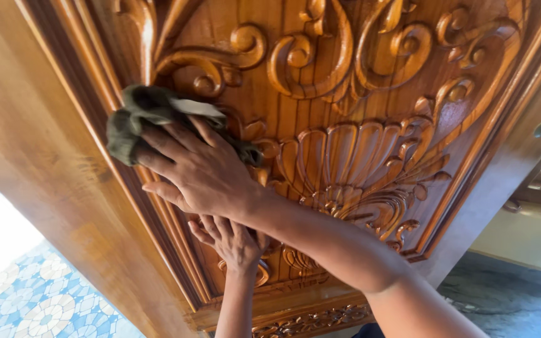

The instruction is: The person wipes the surface of an ornately carved wooden door with a green cloth. They move the cloth across the carved floral patterns and the flat frame areas, cleaning the door continuously.

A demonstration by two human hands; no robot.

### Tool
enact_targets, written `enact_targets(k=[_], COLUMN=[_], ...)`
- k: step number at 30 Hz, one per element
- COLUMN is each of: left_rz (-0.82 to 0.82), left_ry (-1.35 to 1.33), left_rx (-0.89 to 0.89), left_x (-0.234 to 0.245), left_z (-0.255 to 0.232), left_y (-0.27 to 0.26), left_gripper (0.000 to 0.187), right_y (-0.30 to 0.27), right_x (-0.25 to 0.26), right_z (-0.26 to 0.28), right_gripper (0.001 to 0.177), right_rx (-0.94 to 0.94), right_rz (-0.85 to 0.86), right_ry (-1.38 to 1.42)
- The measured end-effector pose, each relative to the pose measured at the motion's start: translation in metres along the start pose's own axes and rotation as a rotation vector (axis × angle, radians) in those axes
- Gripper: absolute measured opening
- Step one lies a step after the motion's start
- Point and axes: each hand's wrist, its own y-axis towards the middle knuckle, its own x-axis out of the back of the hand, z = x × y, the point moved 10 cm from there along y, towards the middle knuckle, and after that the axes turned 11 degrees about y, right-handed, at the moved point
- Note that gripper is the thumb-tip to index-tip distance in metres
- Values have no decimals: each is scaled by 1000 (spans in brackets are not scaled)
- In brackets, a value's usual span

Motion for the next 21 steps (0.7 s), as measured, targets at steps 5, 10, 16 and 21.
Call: enact_targets(k=[5,10,16,21], left_rz=[106,106,86,78], left_ry=[26,48,55,57], left_rx=[38,28,6,10], left_x=[-2,7,14,14], left_z=[1,-5,-8,-9], left_y=[6,16,22,22], left_gripper=[72,69,69,69], right_y=[-19,-88,-185,-241], right_x=[25,59,123,179], right_z=[-12,-62,-146,-217], right_gripper=[62,47,47,52], right_rx=[79,-35,-144,-288], right_rz=[-59,-68,-224,-287], right_ry=[-159,-205,-415,-405])
